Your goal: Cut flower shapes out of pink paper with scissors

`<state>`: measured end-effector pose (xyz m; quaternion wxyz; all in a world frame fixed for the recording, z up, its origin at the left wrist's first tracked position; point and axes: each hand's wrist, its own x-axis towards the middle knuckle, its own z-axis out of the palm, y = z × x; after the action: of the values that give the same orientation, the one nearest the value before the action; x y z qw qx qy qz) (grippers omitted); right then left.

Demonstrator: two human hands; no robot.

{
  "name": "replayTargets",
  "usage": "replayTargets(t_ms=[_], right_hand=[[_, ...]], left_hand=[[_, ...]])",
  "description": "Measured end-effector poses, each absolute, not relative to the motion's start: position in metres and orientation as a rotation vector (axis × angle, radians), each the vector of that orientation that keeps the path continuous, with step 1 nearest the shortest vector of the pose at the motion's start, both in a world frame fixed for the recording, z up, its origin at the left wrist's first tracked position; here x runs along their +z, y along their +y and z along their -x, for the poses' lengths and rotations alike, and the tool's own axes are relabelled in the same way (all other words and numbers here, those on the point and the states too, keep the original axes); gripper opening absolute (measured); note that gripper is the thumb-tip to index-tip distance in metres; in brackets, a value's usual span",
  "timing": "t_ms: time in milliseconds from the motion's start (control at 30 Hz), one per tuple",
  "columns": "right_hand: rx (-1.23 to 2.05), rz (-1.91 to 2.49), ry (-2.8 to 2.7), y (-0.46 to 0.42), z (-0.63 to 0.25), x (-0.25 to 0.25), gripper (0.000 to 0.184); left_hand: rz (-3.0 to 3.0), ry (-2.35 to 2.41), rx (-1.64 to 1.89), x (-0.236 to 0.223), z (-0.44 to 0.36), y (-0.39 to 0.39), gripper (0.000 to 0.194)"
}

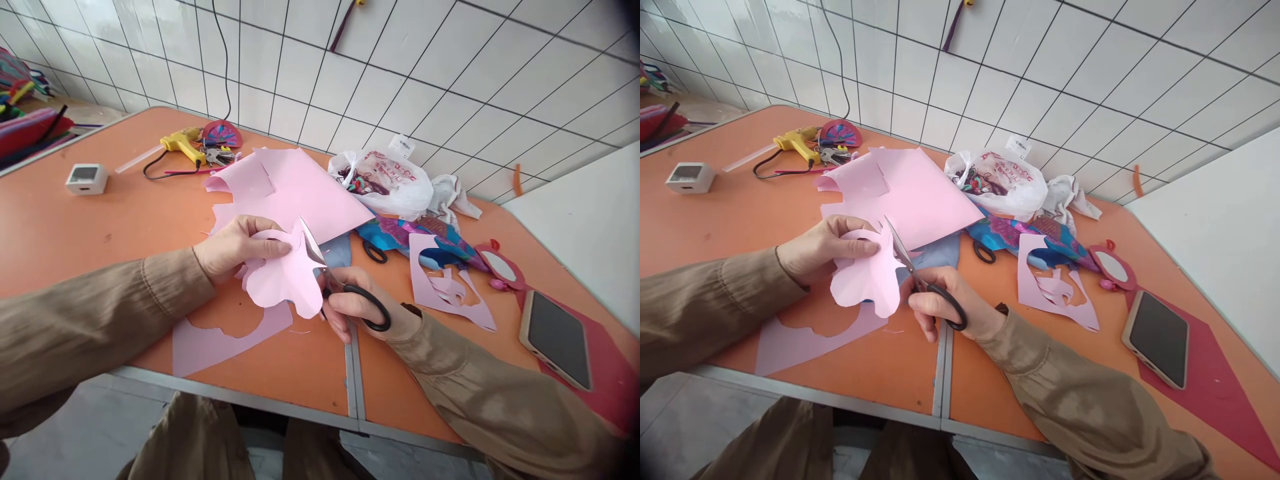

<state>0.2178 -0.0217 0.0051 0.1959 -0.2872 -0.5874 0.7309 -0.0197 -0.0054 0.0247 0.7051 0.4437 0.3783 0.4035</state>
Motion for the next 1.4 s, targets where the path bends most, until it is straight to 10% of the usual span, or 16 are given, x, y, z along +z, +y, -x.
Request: replayTargets(t_ms=[733,1167,1400], right_hand=[[2.073,0.750,-1.568,-0.024,-0.223,-0.010,0.031],[1.095,0.859,-1.439,-0.031,-0.212,0.051,0.017],[1.367,0.956,-1.458,-0.019,-0.181,0.062,0.032]], left_hand=[[-0.828,0.645,0.969,0.024,0.044,0.013,0.028],[-0.899,0.490,0.746,0.037,0.031,-0.004,0.021],[-1.103,0.685,0.662,0.034,0.034,0.000,0.017]])
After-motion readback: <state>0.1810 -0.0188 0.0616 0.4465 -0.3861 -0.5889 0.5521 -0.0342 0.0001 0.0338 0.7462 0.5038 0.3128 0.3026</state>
